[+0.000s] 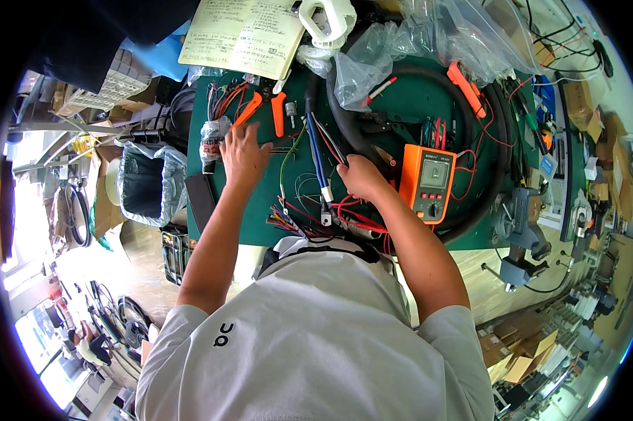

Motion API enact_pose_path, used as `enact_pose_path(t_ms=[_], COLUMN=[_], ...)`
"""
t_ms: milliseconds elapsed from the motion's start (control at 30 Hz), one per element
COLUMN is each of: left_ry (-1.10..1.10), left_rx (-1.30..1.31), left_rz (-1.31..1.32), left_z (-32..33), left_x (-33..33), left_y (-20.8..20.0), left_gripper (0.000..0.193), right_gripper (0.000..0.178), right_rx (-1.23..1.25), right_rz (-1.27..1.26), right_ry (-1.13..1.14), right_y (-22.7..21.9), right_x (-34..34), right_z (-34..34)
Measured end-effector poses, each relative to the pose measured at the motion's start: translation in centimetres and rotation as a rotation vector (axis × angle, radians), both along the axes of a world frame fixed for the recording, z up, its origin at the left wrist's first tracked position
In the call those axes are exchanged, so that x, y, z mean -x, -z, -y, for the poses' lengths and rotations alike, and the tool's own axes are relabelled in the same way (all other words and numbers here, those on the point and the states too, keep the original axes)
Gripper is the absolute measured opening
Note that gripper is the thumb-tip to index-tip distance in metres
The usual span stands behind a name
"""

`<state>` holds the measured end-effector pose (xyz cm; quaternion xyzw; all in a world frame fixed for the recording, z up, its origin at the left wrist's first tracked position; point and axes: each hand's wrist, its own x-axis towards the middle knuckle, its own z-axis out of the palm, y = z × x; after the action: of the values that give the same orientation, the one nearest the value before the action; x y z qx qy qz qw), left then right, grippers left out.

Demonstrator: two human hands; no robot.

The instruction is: The person uses a multimeter to test the continuity and voltage of various wires in a complex electrical harness, touching probes to connectors and checking the digital display.

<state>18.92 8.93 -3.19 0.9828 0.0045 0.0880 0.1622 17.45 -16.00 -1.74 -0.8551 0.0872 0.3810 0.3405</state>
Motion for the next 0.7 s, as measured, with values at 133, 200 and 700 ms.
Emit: enact_pose_path(t_ms=[133,200,700], left_ry=[0.091,0.142,0.350], left_rx=[0.125,0.245,0.865], left_rz=[0.008,-0.044,-0.835], left_z=[2.1,2.9,9.0], left_x=[3.7,5.4,9.2], left_y=[-1.5,-1.9,-6.3], left_gripper=[0.037,0.035,0.024], right_gripper=[0.028,0.026,0.033], right_rx=[-0.173,-0.276,-0.390], right_rz=[-0.091,-0.114,0.550], right_ry=[0.100,0.115,0.381], right_y=[-0.8,-1.2,-1.7], right_x=[0.6,0.5,2.1], right_z=[0.6,1.2,2.3])
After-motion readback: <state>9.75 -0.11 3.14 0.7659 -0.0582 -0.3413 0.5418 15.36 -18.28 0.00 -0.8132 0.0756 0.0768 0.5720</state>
